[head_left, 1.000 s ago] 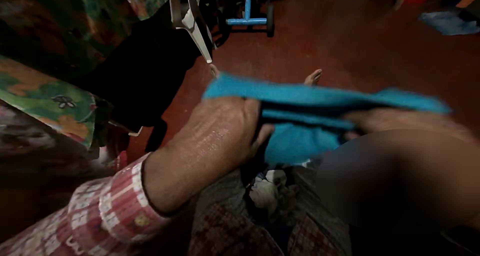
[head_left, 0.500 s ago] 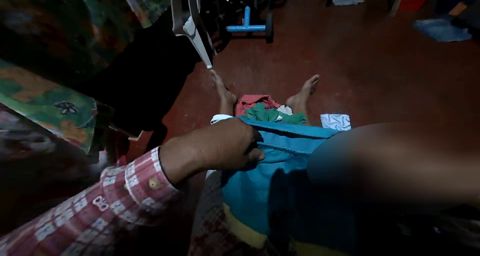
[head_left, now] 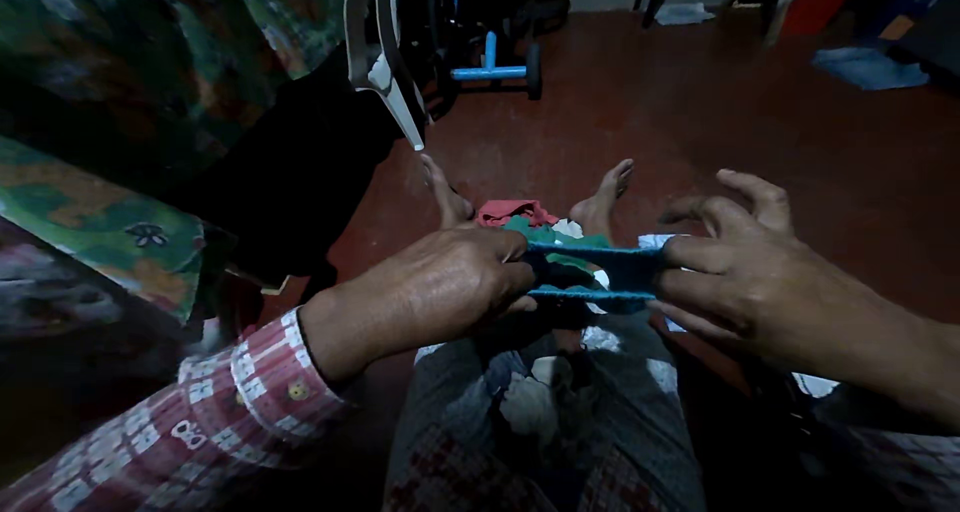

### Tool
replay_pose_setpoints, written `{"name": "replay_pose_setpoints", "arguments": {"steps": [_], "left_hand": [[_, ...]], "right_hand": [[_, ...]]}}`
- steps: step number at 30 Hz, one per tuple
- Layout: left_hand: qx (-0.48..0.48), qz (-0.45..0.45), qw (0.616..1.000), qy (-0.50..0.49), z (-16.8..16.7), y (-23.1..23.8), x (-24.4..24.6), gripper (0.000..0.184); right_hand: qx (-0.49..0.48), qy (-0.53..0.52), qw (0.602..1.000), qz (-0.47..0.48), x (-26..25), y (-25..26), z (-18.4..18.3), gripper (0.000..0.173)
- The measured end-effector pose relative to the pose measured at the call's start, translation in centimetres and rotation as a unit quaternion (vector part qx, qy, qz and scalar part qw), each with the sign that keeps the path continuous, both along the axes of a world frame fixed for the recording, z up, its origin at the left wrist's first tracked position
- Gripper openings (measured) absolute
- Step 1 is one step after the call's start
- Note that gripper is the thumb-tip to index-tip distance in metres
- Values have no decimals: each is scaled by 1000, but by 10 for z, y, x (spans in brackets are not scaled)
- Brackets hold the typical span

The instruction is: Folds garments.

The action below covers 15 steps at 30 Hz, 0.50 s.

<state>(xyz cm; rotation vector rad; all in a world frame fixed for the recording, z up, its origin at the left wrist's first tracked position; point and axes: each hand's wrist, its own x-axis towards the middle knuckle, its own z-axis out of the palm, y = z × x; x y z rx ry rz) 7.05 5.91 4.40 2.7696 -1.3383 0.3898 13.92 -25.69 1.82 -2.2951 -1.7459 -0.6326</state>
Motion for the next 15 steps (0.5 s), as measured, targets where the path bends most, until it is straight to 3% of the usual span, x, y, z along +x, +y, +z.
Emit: {"name": "replay_pose_setpoints", "arguments": {"steps": [4,10,15], "left_hand": [[22,23,999,-39,-5,12,0,33],[47,59,996,-53,-4,10,6,28],[49,86,995,-31,0,2,6,19]], "right_hand": [[-31,29,999,-32,5,-4,-14,37],[39,127,991,-34,15,0,-12,31],[51,116,991,-51,18,0,-7,29]]}}
